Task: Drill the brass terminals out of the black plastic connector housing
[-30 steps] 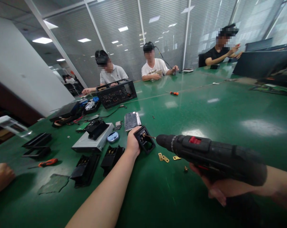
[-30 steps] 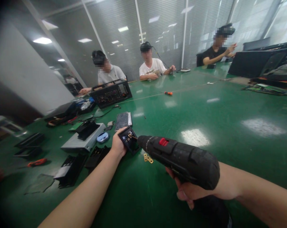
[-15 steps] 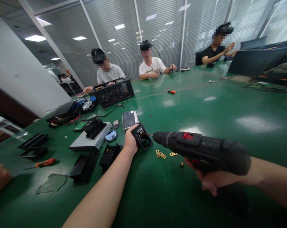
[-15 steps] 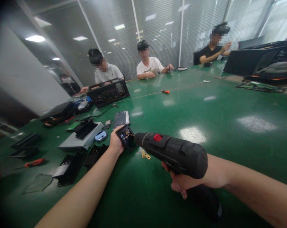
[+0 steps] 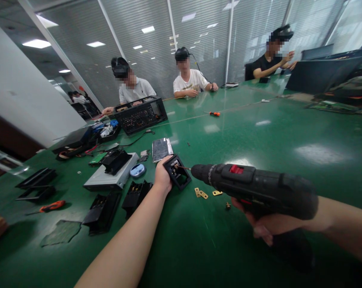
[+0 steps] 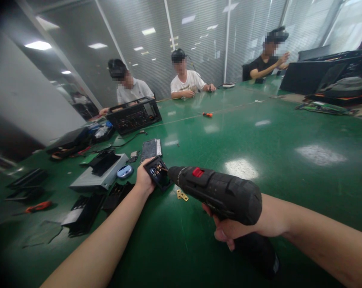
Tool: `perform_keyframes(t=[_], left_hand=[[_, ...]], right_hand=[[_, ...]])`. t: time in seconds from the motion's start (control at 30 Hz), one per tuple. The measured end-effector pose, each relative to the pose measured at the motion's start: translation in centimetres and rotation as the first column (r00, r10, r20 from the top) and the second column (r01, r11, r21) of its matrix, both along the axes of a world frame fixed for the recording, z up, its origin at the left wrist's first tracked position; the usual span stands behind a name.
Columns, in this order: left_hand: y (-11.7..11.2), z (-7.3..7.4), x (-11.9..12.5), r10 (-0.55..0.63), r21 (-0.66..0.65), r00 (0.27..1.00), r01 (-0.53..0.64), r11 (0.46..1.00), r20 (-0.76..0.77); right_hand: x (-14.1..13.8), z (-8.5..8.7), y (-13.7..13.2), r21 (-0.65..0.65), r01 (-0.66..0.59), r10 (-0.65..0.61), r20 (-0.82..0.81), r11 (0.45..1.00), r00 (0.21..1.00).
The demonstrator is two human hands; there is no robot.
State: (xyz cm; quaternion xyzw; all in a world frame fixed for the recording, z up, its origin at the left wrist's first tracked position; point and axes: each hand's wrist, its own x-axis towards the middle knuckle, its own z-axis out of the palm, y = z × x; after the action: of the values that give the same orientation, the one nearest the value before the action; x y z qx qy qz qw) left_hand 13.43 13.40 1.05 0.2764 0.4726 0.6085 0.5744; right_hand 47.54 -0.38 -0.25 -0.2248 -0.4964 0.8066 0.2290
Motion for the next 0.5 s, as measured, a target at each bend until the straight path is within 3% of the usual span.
perform_keyframes(t=[0.13, 0.37, 0.5], left_hand=[[0.2, -0.1, 0.1, 0.017, 0.005, 1.0, -0.017, 1.0, 0.015], [0.5, -0.4, -0.1, 0.009, 0.056, 1.0, -0.011, 0.998, 0.024], [0.6, -0.3, 0.0, 0.018, 0.07, 1.0, -0.019, 0.997, 0.02]], right_hand=[[-0.1, 0.9, 0.0, -0.002, -0.014, 0.014, 0.055, 1.0, 0.998], [-0.8, 3.5, -1.2, 0.008, 0.091, -0.091, 0.105, 0.996, 0.99], [-1.1, 4.0, -1.2, 0.005, 0.087, -0.088, 0.087, 0.996, 0.992]])
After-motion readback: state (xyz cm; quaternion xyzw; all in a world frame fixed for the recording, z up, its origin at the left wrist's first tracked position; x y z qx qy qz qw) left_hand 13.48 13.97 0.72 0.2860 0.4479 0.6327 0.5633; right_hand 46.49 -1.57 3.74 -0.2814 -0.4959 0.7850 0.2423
